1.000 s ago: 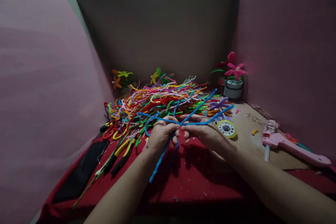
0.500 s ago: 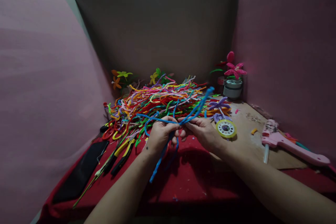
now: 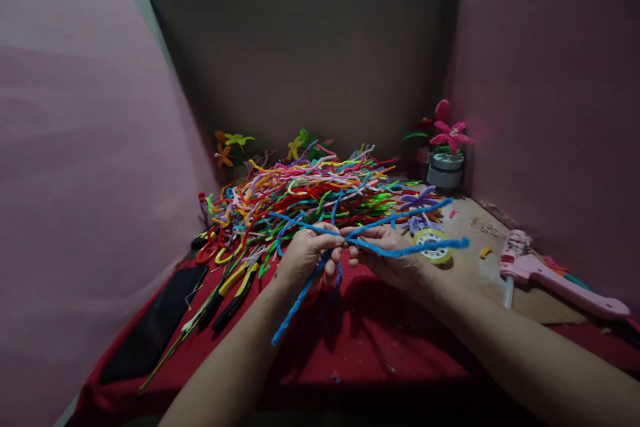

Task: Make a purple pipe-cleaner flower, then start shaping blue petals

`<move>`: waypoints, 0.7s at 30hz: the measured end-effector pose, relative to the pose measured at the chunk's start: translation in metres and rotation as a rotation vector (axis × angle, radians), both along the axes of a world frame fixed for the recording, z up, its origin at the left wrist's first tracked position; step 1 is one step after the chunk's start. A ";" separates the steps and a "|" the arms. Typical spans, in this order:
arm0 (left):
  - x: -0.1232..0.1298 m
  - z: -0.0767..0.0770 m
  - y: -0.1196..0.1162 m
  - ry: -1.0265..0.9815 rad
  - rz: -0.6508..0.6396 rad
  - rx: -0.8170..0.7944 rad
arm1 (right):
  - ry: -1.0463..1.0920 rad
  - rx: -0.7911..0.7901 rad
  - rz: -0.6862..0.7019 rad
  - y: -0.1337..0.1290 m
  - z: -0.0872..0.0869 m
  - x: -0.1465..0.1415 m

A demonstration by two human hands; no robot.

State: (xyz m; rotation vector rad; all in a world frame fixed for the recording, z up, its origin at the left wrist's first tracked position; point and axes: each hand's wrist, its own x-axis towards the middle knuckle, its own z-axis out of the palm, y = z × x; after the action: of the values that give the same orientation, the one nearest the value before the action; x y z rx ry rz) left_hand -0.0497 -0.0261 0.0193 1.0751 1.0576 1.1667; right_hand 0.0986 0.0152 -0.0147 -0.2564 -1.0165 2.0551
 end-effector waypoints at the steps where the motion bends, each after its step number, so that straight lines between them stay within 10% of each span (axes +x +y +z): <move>1: 0.000 -0.001 0.000 0.000 -0.009 0.005 | -0.002 0.010 -0.004 0.000 -0.001 0.000; 12: 0.017 -0.002 -0.005 0.135 0.066 0.115 | -0.047 0.175 -0.277 -0.013 0.000 -0.010; 21: 0.022 0.005 -0.008 0.203 0.257 0.253 | -0.113 0.051 -0.246 -0.006 -0.002 -0.008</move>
State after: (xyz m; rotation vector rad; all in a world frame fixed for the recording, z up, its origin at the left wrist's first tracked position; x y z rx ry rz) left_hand -0.0278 -0.0344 0.0240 1.3040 1.2568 1.4489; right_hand 0.0905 0.0095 -0.0169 -0.4522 -1.0487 1.8067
